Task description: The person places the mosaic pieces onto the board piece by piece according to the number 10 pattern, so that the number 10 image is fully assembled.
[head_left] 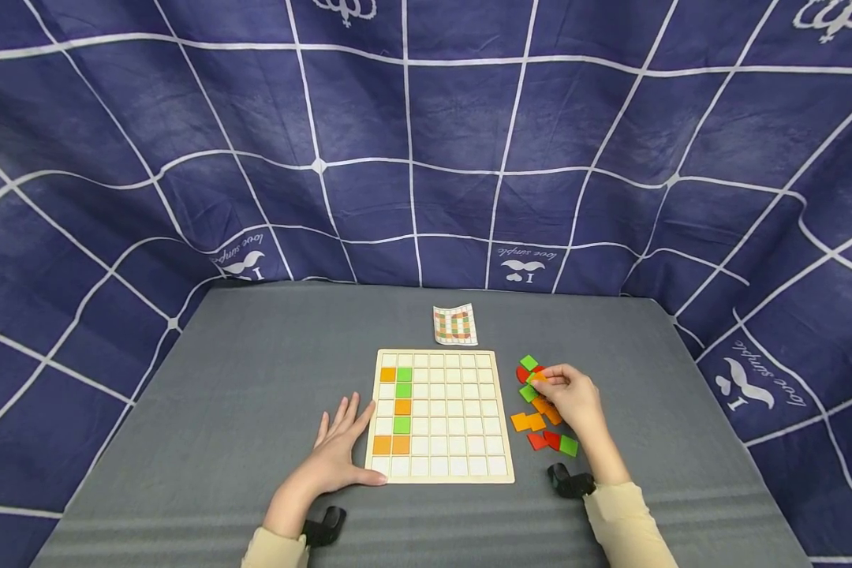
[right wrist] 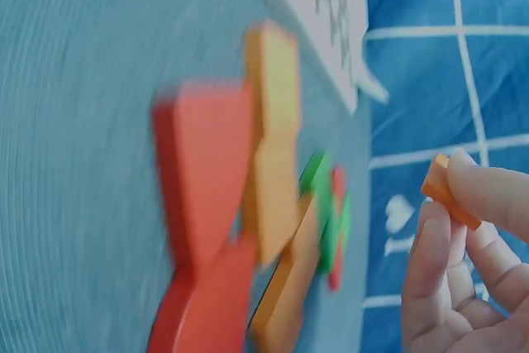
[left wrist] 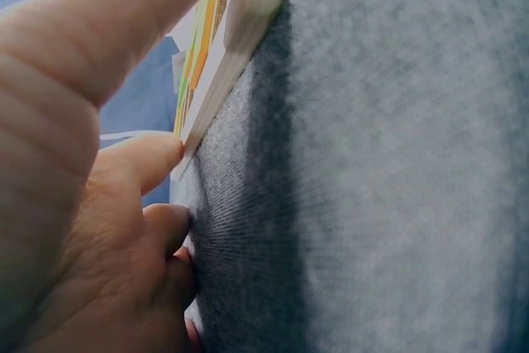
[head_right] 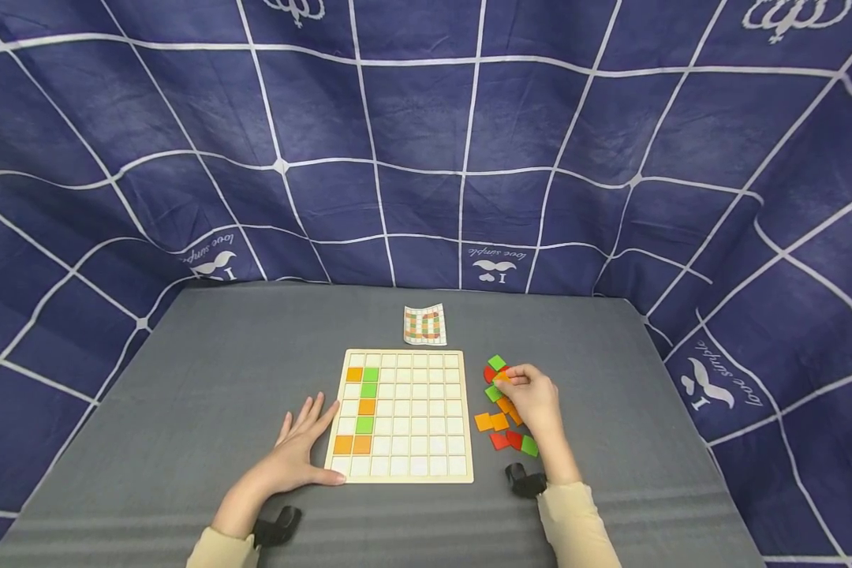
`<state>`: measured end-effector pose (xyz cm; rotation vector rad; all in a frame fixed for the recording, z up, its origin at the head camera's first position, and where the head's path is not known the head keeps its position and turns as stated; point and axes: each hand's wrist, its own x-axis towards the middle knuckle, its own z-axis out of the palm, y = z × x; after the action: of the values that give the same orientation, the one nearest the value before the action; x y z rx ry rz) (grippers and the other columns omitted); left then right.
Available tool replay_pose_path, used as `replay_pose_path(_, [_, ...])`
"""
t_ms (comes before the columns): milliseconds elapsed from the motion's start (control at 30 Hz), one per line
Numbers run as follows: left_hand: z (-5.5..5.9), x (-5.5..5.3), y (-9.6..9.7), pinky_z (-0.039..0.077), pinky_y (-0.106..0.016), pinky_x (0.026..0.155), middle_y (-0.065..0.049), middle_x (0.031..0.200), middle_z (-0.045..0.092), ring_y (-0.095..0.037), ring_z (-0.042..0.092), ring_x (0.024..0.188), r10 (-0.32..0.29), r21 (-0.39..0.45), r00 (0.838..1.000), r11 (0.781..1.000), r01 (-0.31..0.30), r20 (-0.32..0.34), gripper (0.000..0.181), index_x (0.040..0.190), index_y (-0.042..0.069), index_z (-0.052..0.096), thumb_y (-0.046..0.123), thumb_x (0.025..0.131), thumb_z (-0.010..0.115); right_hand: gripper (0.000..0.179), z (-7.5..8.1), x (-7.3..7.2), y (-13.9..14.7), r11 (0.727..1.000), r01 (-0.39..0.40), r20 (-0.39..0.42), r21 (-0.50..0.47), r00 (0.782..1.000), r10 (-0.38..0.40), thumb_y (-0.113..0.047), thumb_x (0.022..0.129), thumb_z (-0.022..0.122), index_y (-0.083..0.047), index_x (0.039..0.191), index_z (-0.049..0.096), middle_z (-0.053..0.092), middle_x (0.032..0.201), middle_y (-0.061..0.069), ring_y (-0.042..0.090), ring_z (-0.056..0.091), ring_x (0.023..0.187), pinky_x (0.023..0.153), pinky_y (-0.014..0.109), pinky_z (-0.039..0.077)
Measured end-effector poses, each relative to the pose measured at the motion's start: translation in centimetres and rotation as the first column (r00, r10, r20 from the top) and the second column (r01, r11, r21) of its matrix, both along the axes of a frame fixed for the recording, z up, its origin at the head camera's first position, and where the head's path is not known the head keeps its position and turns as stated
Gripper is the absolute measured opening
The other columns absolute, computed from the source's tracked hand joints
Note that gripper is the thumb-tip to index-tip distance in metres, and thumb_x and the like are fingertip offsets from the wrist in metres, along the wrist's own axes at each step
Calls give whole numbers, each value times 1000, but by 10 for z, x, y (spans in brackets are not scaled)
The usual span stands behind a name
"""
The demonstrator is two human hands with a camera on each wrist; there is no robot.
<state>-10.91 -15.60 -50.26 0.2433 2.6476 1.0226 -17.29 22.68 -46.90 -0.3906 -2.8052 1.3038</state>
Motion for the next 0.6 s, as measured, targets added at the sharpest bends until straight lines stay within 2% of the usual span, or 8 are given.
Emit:
replay_pose_path(200, [1,-1,0,-8,-62,119,-21,164,6,-40,-2,153,-5,-6,1000,1000,5,-6,124,157,11,26,40,58,94,27,9,9,-32,990,-96,-35,-103,995,93,-22,84,78,-6,103,68,71,91,8,8,64,73,63,22,52])
replay_pose_path(367, [1,-1,1,-8,-62,119,-21,165,6,-40,-1,153,-2,-12,1000,1000,2,-7,124,157,10,26,39,58,95,19,12,19,-65,953,-202,-31,-228,979,200,-11,82,79,-7,97,69,70,87,5,14,68,75,62,22,52])
replay_pose_path(467, [1,0,2,-8,-62,119,-21,165,6,-40,-1,153,0,-15,1000,1000,0,-7,124,157,10,26,39,57,95,16,12,25,-82,925,-276,-40,-262,961,275,-8,81,79,-8,93,70,70,83,2,15,68,73,61,21,52])
replay_pose_path(600, [1,0,2,-8,-61,119,-20,165,6,-40,-1,153,7,-14,1000,1000,-7,-6,124,157,10,27,38,57,95,13,8,29,-102,885,-392,-88,-252,920,382,-8,81,80,-9,90,71,72,83,2,11,67,71,61,20,53])
